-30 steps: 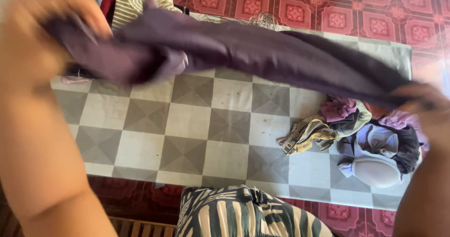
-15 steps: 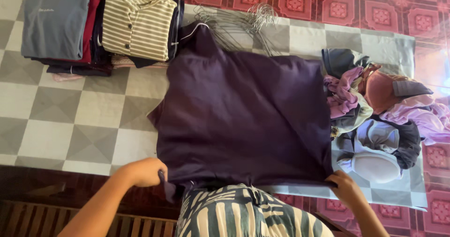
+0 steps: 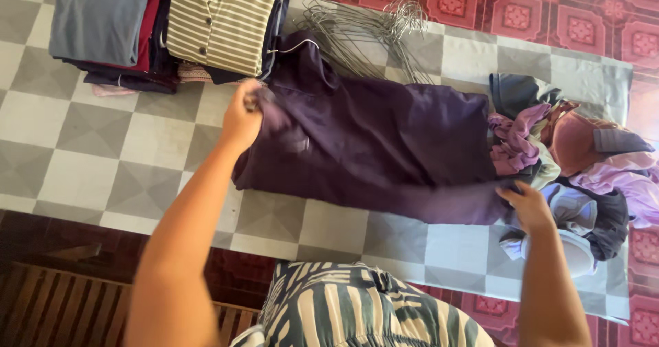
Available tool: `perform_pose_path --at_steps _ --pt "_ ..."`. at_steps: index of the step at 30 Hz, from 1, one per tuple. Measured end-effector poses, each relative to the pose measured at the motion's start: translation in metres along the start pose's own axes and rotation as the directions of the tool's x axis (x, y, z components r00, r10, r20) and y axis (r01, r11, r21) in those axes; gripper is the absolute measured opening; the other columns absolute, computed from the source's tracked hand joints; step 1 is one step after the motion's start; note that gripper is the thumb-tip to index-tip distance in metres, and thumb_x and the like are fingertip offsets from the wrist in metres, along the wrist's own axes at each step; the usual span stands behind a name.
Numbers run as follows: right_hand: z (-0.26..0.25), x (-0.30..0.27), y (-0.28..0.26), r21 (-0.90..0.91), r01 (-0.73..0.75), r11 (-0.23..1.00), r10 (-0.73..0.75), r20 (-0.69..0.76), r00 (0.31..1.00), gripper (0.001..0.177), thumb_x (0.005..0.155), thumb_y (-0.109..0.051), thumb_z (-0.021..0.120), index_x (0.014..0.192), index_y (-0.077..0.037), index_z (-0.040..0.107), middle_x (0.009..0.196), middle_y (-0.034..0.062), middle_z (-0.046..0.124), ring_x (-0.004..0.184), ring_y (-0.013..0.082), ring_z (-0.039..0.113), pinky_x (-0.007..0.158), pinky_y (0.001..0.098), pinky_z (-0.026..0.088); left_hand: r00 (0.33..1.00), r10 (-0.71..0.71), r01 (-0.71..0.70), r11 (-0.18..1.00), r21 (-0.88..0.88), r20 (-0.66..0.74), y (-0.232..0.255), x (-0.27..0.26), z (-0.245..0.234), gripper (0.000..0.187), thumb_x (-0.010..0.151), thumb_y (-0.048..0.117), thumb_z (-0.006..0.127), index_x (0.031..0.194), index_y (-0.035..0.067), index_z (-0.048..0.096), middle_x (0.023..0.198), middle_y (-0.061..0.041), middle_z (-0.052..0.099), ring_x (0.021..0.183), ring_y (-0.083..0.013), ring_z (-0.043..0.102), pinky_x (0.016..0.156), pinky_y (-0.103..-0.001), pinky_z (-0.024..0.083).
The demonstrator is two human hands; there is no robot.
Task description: The person picks up and folds a striped shirt and a dark purple garment on a checkered table, then places them onto a stack of folded laundry.
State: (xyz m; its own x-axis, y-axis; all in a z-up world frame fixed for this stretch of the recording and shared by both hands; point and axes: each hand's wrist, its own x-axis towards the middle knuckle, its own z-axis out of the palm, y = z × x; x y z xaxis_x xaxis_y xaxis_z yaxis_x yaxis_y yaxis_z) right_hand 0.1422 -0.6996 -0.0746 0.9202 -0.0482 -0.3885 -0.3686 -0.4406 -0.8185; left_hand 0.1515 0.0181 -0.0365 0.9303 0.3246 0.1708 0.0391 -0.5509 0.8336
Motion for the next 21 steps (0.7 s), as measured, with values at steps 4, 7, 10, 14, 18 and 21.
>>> perform_pose_path --at_steps 4,7,10,14,18,21 --pt "0.026 0.028 -0.012 0.075 -0.119 0.99 0.129 -0.139 0.982 0.032 0.094 -0.019 0.08 0.115 0.003 0.072 0.092 0.0079 0.065 0.073 0.0149 0.055 0.061 0.0315 0.042 0.98 -0.141 0.181 0.923 0.34 -0.138 -0.065 0.016 0.039 0.052 0.09 0.033 0.076 0.128 0.002 0.06 0.114 -0.027 0.066 0.105 -0.0472 0.062 0.085 -0.054 0.051" --pt "0.032 0.021 -0.011 0.3 -0.05 0.953 0.103 -0.165 0.981 0.032 0.085 -0.019 0.077 0.113 -0.003 0.071 0.092 -0.001 0.072 0.075 0.0074 0.065 0.065 0.0248 0.052 0.942 -0.037 -0.224 0.671 0.707 0.333 -0.088 -0.015 0.028 0.024 0.111 0.029 0.054 0.121 0.012 0.066 0.108 -0.016 0.074 0.102 -0.0393 0.07 0.089 -0.055 0.054" --pt "0.03 0.007 -0.005 0.001 0.056 0.998 -0.054 -0.268 0.962 0.034 0.093 -0.026 0.079 0.11 0.002 0.073 0.088 0.0025 0.069 0.074 0.0094 0.058 0.065 0.028 0.047 0.875 -0.483 0.404 0.773 0.49 0.04 -0.065 -0.075 0.016 0.048 0.096 0.053 0.063 0.114 0.009 0.07 0.107 -0.017 0.076 0.103 -0.0402 0.07 0.089 -0.051 0.054" --pt "0.019 -0.018 0.008 -0.448 -0.156 0.881 0.112 -0.123 0.986 0.035 0.093 -0.036 0.08 0.105 -0.003 0.078 0.079 0.0088 0.064 0.068 0.0181 0.052 0.064 0.0349 0.041 0.928 -0.371 0.264 0.706 0.657 0.026 -0.044 -0.115 0.001 0.059 0.084 0.055 0.072 0.118 0.006 0.068 0.106 -0.02 0.073 0.106 -0.0412 0.064 0.088 -0.058 0.045" --pt "0.012 -0.028 0.022 -0.512 -0.133 0.849 0.12 -0.059 0.991 0.043 0.092 -0.039 0.076 0.082 0.002 0.073 0.072 0.0079 0.068 0.067 0.0182 0.061 0.066 0.0335 0.047 0.929 -0.37 0.27 0.724 0.635 0.028 -0.053 -0.134 0.0 0.047 0.09 0.046 0.069 0.118 0.008 0.07 0.107 -0.018 0.074 0.11 -0.0377 0.064 0.095 -0.055 0.043" --pt "0.015 -0.041 0.032 -0.156 -0.117 0.981 0.09 -0.17 0.981 0.038 0.096 -0.033 0.075 0.084 0.002 0.067 0.074 0.0023 0.058 0.069 0.016 0.051 0.064 0.0364 0.04 0.981 -0.194 0.173 0.786 0.593 -0.029 -0.06 -0.141 -0.001 0.033 0.094 0.039 0.068 0.106 0.009 0.072 0.103 -0.014 0.075 0.109 -0.0358 0.065 0.094 -0.053 0.044"
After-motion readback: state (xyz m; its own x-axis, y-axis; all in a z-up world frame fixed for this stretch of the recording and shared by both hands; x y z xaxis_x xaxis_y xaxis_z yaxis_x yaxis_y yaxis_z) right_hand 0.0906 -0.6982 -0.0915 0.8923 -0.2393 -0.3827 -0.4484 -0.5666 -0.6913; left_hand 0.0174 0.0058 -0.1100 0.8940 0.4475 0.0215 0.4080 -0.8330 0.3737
